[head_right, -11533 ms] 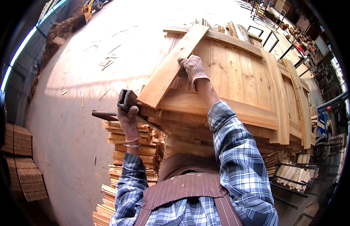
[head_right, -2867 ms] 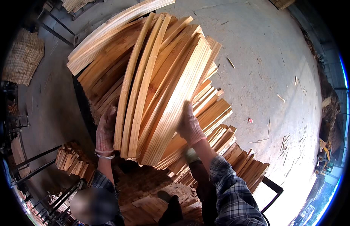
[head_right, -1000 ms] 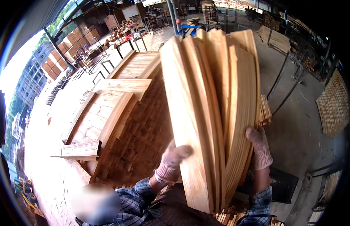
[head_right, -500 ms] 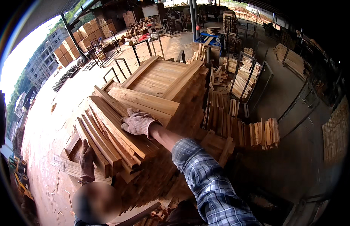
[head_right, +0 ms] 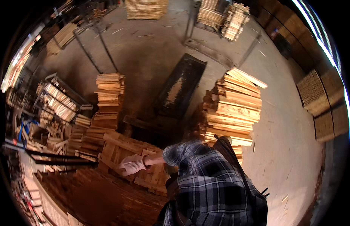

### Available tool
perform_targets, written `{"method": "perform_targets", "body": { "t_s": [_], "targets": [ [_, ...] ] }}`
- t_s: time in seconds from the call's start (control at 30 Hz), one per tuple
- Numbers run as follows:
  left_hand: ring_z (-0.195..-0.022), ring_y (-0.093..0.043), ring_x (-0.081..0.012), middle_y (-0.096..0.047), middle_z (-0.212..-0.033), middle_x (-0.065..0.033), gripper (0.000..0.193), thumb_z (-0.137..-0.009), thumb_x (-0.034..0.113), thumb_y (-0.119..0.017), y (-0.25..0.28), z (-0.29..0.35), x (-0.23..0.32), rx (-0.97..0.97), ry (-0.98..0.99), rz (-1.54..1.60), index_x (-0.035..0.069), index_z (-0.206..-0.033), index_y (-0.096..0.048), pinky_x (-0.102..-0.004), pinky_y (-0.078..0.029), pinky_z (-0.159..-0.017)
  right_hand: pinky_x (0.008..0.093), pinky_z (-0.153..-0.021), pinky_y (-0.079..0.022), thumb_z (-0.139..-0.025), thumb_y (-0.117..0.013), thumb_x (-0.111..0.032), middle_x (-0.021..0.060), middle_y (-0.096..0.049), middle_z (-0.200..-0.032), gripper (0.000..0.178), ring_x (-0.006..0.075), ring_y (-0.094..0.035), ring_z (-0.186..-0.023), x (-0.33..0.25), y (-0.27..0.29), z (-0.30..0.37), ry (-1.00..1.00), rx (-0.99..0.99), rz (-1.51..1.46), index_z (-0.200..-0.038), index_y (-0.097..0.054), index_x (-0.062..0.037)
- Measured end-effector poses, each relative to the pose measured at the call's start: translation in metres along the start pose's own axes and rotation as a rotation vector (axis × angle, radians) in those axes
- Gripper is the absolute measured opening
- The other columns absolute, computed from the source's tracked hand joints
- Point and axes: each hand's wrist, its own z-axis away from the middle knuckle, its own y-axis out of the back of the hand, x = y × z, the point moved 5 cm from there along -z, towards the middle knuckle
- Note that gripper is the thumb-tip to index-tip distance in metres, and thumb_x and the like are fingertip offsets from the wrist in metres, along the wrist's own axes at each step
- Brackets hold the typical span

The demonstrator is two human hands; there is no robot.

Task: The person repeatedly picks up wooden planks from a large pile and stacks them onto a metal rack. They handle the planks by hand, lifting them from the ground and arranging them in a neat stack on the rack.

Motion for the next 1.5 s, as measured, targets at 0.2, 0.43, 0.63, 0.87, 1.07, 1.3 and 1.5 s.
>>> {"method": "perform_targets", "body": {
  "t_s": [0.2,0.43,0.63,0.87,1.07,1.3,1.5],
  "targets": [
    [-0.117,-0.049,-0.0262,-0.044,-0.136,-0.0151,0.071,-0.084,0.047,-0.057,-0.258,-0.086,0.145,-0.546,-0.12,0.684,0.004,-0.138,-0.041,-0.0366,-0.043,-0.094,0.0408,-0.1,-0.04,-0.084,-0.054,-0.044,0.0159,-0.052,-0.131,0.065,0.0332,-0.05,-0.12,0.23,0.011,0.209,-0.642,0.417,-0.158,-0.139,-0.041,-0.0123],
    [-0.121,-0.048,-0.0251,-0.045,-0.139,-0.0101,0.053,-0.091,0.031,-0.058,-0.576,0.091,0.391,-1.271,0.15,0.771,0.009,-0.137,-0.044,-0.035,-0.043,-0.095,0.0262,-0.051,-0.044,-0.092,-0.054,-0.024,0.002,-0.057,-0.074,0.028,0.012,-0.053,-0.059,0.416,-0.078,0.43,-0.514,1.302,-0.925,-0.116,-0.052,-0.0092],
    [-0.125,-0.045,-0.0198,-0.048,-0.137,-0.0083,0.069,-0.084,0.038,-0.068,-0.726,0.332,0.582,-1.631,0.208,0.763,0.008,-0.14,-0.04,-0.0294,-0.039,-0.096,0.0238,-0.047,-0.034,-0.092,-0.058,-0.017,-0.0037,-0.04,-0.068,0.012,0.0074,-0.038,-0.054,0.567,-0.129,0.515,-0.119,1.807,-1.617,-0.097,-0.05,-0.0106],
    [-0.127,-0.043,-0.0201,-0.045,-0.14,-0.0075,0.076,-0.088,0.059,-0.051,-0.93,0.499,0.69,-1.725,-0.092,0.951,0.006,-0.141,-0.036,-0.0276,-0.035,-0.101,0.0382,-0.064,-0.055,-0.09,-0.062,-0.025,0.0106,-0.061,-0.084,0.038,0.0242,-0.064,-0.073,0.69,-0.073,0.546,0.033,1.7,-2.11,-0.118,-0.05,-0.0032],
    [-0.1,-0.058,-0.0311,-0.059,-0.11,-0.0216,0.051,-0.097,0.022,-0.038,-0.962,0.576,0.763,-1.577,-0.649,-0.088,0.01,-0.145,-0.027,-0.0318,-0.047,-0.084,0.0247,-0.053,-0.035,-0.094,-0.055,-0.02,-0.0028,-0.038,-0.068,0.013,0.0089,-0.039,-0.058,0.739,-0.036,0.538,-0.077,1.805,-2.041,-0.09,-0.049,-0.0088],
    [-0.081,-0.065,-0.0366,-0.066,-0.093,-0.0236,0.075,-0.089,0.054,-0.044,-1.004,0.578,0.72,-1.309,-0.732,-0.107,0.017,-0.147,-0.015,-0.0406,-0.05,-0.068,0.0311,-0.061,-0.046,-0.093,-0.058,-0.019,0.0018,-0.048,-0.076,0.018,0.0149,-0.049,-0.067,0.742,-0.041,0.535,-0.052,1.868,-2.108,-0.102,-0.053,-0.0049],
    [-0.067,-0.061,-0.0371,-0.064,-0.081,-0.0259,0.07,-0.087,0.063,-0.043,-0.975,0.577,0.714,-1.236,-0.662,0.088,0.001,-0.117,-0.055,-0.044,-0.042,-0.059,0.0315,-0.065,-0.047,-0.091,-0.06,-0.02,0.0028,-0.05,-0.081,0.027,0.0162,-0.051,-0.072,0.74,-0.042,0.534,0.103,1.86,-2.128,-0.112,-0.051,-0.0052]
  ]
}}
